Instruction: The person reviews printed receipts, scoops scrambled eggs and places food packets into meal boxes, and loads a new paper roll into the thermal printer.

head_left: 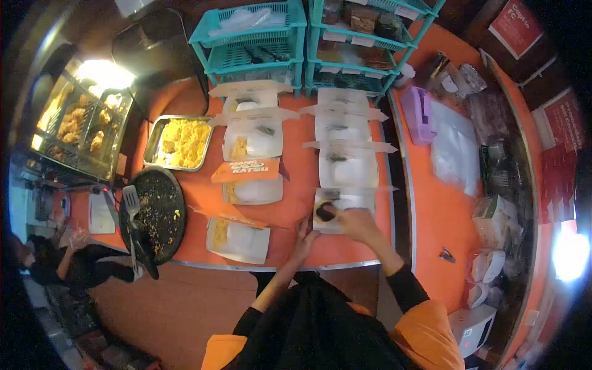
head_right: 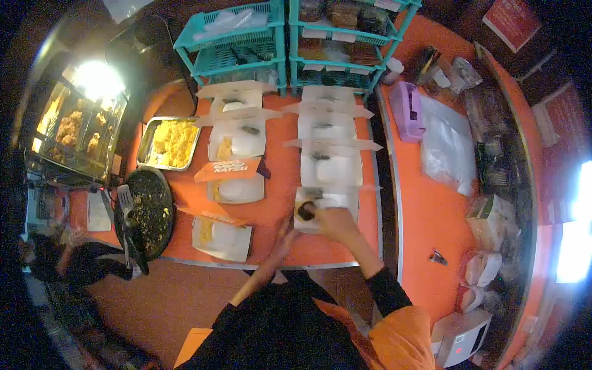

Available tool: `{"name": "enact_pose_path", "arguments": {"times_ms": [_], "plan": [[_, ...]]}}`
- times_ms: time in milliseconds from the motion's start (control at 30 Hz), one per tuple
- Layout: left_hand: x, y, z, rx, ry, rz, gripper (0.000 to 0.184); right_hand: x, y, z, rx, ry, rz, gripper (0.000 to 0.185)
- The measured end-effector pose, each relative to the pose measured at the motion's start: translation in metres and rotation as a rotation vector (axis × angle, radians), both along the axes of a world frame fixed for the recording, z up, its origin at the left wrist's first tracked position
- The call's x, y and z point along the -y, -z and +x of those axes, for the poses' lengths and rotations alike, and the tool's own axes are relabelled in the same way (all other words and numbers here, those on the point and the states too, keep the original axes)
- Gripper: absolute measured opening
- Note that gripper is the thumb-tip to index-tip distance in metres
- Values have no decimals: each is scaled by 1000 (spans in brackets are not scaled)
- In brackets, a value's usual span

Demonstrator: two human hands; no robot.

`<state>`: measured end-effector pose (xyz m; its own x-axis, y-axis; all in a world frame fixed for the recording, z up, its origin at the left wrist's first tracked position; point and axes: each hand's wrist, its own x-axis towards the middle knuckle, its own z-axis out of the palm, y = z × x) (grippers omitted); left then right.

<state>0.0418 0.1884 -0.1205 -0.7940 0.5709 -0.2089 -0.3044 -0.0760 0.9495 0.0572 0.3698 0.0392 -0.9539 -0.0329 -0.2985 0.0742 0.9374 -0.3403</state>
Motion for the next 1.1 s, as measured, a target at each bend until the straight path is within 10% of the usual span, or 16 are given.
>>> {"name": "enact_pose_path", "arguments": {"times_ms": [200, 367, 633, 700, 800, 967, 1033, 1100], "plan": [[-7, 3, 1, 87, -136, -46, 60, 7, 15, 4, -32, 19, 9, 48], [2, 22, 11, -346, -162, -249, 63, 18, -3, 13, 55, 27, -2, 46], [31, -29, 31, -48, -108, -165, 62, -31, -123, -21, -370, 144, -612, 40], [33, -25, 30, -79, -50, -197, 58, -23, -167, -50, -90, 531, -1011, 36], [52, -34, 22, -153, 203, -282, 54, 16, -170, -105, 71, 434, -1223, 35], [151, -109, -38, -357, 832, -198, 53, 135, -136, -230, 114, -35, -1024, 35], [206, -210, -92, 161, 804, -248, 48, 190, -80, -289, -80, -167, -780, 36], [258, -179, -129, 85, 584, -46, 42, 247, -30, -339, -233, -163, -478, 38]]}}
